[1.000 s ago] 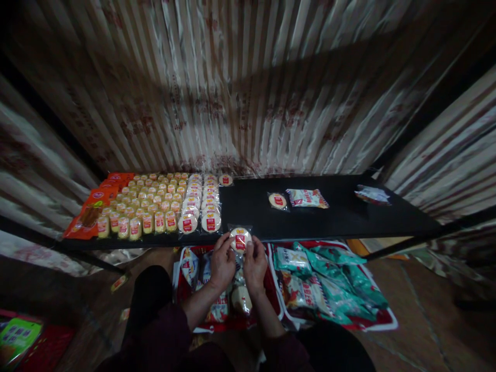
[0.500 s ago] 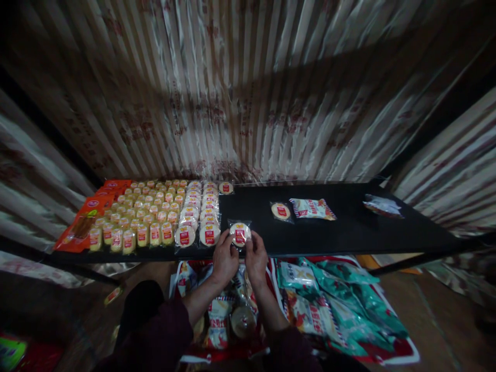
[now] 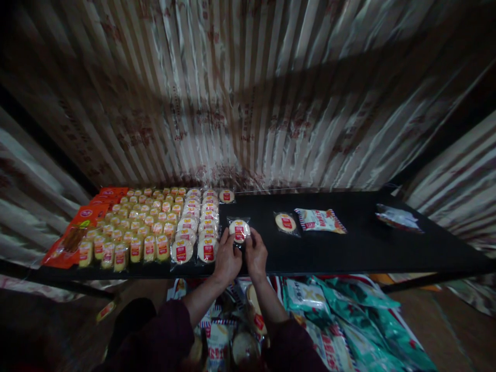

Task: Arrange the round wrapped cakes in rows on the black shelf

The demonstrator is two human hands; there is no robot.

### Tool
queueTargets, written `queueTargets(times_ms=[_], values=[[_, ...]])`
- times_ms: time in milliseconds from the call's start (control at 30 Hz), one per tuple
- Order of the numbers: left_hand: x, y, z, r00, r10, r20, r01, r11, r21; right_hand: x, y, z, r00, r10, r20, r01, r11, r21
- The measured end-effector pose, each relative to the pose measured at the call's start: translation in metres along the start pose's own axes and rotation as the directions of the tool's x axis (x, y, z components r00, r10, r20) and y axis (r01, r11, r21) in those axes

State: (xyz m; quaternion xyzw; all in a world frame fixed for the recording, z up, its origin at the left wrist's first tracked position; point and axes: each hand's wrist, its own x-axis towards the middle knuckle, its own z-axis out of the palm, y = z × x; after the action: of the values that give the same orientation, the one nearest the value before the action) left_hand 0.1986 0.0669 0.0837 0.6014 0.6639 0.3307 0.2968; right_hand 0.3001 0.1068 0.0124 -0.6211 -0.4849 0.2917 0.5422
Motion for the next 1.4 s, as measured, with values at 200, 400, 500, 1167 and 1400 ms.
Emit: queueTargets(times_ms=[200, 400, 500, 1167, 1400], values=[[0.019, 0.002, 0.001, 1.0, -0.003, -0.007, 0.003, 1.0, 0.01, 0.024, 0.0, 0.014, 1.0, -0.012, 0.006, 0.012, 1.0, 0.008], [0.04, 0.002, 0.004, 0.999, 0.015, -0.036, -0.014, 1.0, 0.018, 0.046, -0.002, 0.029, 1.0, 0.021, 0.02, -0.022, 0.999, 0.045], [0.049, 0.001, 0.006, 0.999, -0.017, -0.041, 0.018, 1.0, 0.024, 0.055, -0.003, 0.035, 1.0, 0.021, 0.015, -0.022, 0.998, 0.056], [0.109, 0.003, 0.001, 0.997, -0.016, -0.07, 0.02, 0.998, 0.055, 0.114, -0.008, 0.076, 0.999, -0.042, 0.012, 0.041, 0.999, 0.031], [0.12, -0.003, 0.004, 1.0, 0.02, -0.01, -0.019, 0.996, 0.087, 0.122, -0.005, 0.083, 0.997, -0.051, 0.056, 0.052, 0.999, -0.01]])
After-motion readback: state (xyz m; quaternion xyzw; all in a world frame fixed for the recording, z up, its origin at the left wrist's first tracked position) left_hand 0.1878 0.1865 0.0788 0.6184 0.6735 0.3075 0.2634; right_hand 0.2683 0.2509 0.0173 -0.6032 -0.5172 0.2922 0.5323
